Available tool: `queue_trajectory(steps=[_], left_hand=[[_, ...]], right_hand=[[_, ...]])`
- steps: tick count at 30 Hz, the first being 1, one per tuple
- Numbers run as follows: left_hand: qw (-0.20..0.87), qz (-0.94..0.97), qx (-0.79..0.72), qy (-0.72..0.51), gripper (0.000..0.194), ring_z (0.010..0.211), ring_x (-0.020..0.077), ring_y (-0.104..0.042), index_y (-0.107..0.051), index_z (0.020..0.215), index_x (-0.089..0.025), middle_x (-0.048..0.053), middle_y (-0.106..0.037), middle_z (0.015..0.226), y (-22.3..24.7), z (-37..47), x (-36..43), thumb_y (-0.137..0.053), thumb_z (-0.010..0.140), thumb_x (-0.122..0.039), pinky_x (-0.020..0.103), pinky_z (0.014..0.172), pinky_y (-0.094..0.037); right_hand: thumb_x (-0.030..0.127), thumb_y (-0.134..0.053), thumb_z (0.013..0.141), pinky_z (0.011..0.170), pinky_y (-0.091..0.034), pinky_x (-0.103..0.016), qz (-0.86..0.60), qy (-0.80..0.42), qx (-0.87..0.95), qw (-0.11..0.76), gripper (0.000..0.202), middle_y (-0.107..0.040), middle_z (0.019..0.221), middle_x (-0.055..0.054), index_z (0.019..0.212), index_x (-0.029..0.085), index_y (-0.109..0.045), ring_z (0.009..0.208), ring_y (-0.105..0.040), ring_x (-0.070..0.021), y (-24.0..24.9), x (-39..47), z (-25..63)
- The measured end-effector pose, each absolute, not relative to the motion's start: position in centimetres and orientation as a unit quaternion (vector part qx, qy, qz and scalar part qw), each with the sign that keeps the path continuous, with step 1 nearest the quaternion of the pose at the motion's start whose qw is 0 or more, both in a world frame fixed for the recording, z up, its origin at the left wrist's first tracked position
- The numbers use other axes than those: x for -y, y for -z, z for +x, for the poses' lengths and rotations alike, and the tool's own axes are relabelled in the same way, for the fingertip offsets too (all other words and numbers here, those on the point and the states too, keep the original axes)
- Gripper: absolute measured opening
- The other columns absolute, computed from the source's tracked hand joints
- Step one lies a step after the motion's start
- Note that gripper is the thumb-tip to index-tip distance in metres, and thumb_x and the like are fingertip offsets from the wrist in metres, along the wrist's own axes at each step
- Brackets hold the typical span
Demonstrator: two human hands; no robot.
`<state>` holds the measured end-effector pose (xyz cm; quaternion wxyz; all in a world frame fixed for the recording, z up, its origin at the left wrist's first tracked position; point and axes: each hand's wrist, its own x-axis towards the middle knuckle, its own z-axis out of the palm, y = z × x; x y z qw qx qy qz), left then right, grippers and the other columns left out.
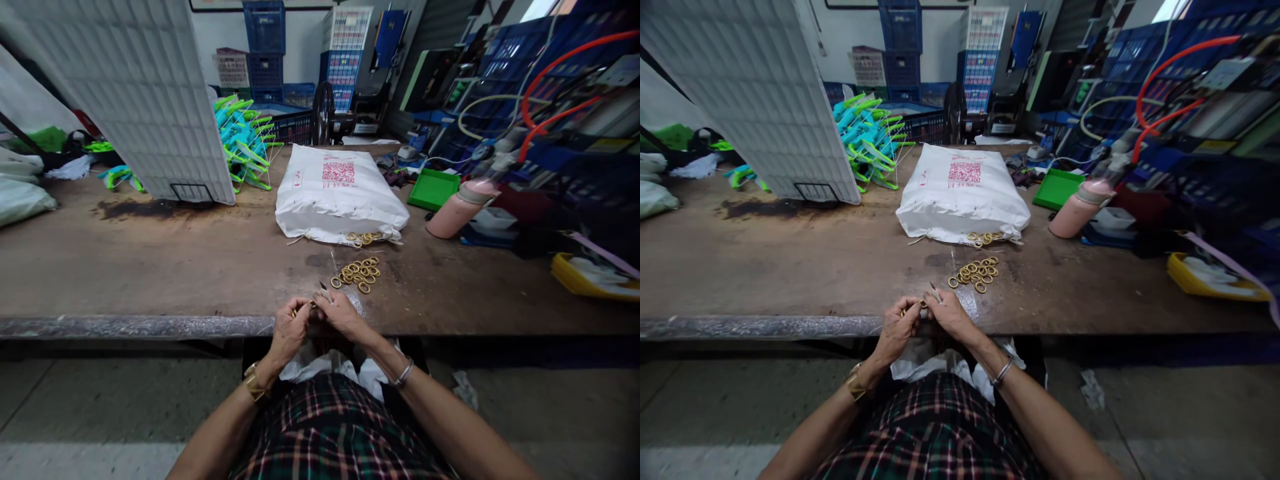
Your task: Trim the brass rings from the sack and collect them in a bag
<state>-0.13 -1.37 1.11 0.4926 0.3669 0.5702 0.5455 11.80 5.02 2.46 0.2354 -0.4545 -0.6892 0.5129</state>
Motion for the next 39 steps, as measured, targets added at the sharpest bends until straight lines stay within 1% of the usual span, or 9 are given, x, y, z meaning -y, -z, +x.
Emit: queue_trajectory(steps=[5, 7, 10, 14, 17, 22, 25, 29, 39], left_hand=[[0.586, 0.312, -0.546, -0.511, 0.034, 0.041, 0.0048, -0.040, -0.054, 0.078, -0.016, -0.005, -0.048, 0.055, -1.4, -0.1, 1.5, -0.058, 0.071, -0.049, 0.016, 0.037, -0.028], [0.602, 0.305, -0.536, -0.507, 0.035, 0.041, 0.0045, -0.040, -0.052, 0.077, -0.016, -0.005, -0.048, 0.056, -1.3, -0.1, 1.6, -0.058, 0.071, -0.050, 0.016, 0.037, -0.028], [0.610, 0.306, -0.522, -0.511, 0.034, 0.042, 0.0042, -0.040, -0.049, 0.073, -0.016, -0.005, -0.048, 0.056, -1.2, -0.1, 1.7, -0.058, 0.072, -0.049, 0.015, 0.037, -0.029], [0.625, 0.295, -0.495, -0.527, 0.033, 0.043, 0.0039, -0.041, -0.047, 0.072, -0.017, -0.006, -0.048, 0.057, -1.1, -0.1, 1.8, -0.057, 0.074, -0.048, 0.015, 0.038, -0.029], [0.637, 0.277, -0.481, -0.535, 0.033, 0.043, 0.0039, -0.041, -0.047, 0.073, -0.017, -0.006, -0.048, 0.057, -1.2, -0.1, 1.8, -0.058, 0.073, -0.048, 0.015, 0.038, -0.029], [0.621, 0.270, -0.494, -0.545, 0.033, 0.043, 0.0040, -0.042, -0.048, 0.076, -0.017, -0.005, -0.050, 0.058, -1.6, -0.2, 1.5, -0.060, 0.071, -0.047, 0.015, 0.037, -0.029], [0.612, 0.268, -0.504, -0.547, 0.033, 0.043, 0.0039, -0.042, -0.049, 0.077, -0.016, -0.005, -0.050, 0.058, -1.7, -0.1, 1.3, -0.060, 0.071, -0.047, 0.015, 0.037, -0.029], [0.609, 0.270, -0.508, -0.546, 0.033, 0.043, 0.0041, -0.043, -0.050, 0.079, -0.016, -0.005, -0.050, 0.059, -1.6, -0.1, 1.1, -0.060, 0.070, -0.047, 0.015, 0.038, -0.030], [0.584, 0.277, -0.533, -0.545, 0.037, 0.043, 0.0044, -0.042, -0.049, 0.078, -0.017, -0.005, -0.050, 0.060, -1.2, -0.2, 1.2, -0.059, 0.069, -0.051, 0.015, 0.037, -0.030]], right_hand=[[0.036, -0.047, 0.075, 0.053, -0.032, -0.020, -0.464, -0.500, 0.686, 0.255, 0.021, -0.047, 0.056, 0.005, 0.064, 0.018, -0.049, 0.054, -0.042, -0.0087, -2.4, -5.0, 11.8], [0.036, -0.048, 0.075, 0.053, -0.032, -0.020, -0.460, -0.476, 0.703, 0.260, 0.021, -0.046, 0.057, 0.005, 0.063, 0.018, -0.048, 0.055, -0.041, -0.0087, -2.5, -4.9, 11.8], [0.036, -0.045, 0.077, 0.052, -0.031, -0.020, -0.449, -0.470, 0.713, 0.263, 0.023, -0.043, 0.055, 0.006, 0.062, 0.019, -0.046, 0.053, -0.039, -0.0084, -2.5, -4.9, 11.8], [0.036, -0.040, 0.081, 0.052, -0.032, -0.020, -0.440, -0.481, 0.711, 0.263, 0.023, -0.046, 0.056, 0.005, 0.065, 0.019, -0.046, 0.052, -0.042, -0.0091, -2.3, -5.1, 11.9], [0.033, -0.037, 0.083, 0.053, -0.031, -0.021, -0.459, -0.401, 0.749, 0.259, 0.025, -0.046, 0.056, 0.003, 0.064, 0.019, -0.045, 0.053, -0.042, -0.0102, -2.0, -5.2, 12.2], [0.018, -0.039, 0.078, 0.055, -0.027, -0.023, -0.454, -0.233, 0.845, 0.159, 0.016, -0.057, 0.064, -0.002, 0.076, 0.018, -0.055, 0.056, -0.046, -0.0124, -1.7, -4.8, 12.7], [0.015, -0.040, 0.076, 0.055, -0.027, -0.024, -0.450, -0.186, 0.869, 0.087, 0.023, -0.064, 0.071, -0.005, 0.089, 0.018, -0.059, 0.060, -0.051, -0.0143, -1.9, -4.4, 12.7], [0.018, -0.040, 0.078, 0.056, -0.027, -0.025, -0.460, -0.160, 0.873, 0.035, 0.027, -0.067, 0.078, -0.007, 0.098, 0.018, -0.058, 0.065, -0.056, -0.0167, -2.2, -4.2, 12.4], [0.016, -0.037, 0.079, 0.059, -0.031, -0.027, -0.489, -0.142, 0.861, -0.007, 0.029, -0.068, 0.083, -0.009, 0.100, 0.019, -0.058, 0.072, -0.060, -0.0192, -2.8, -4.1, 11.8]])
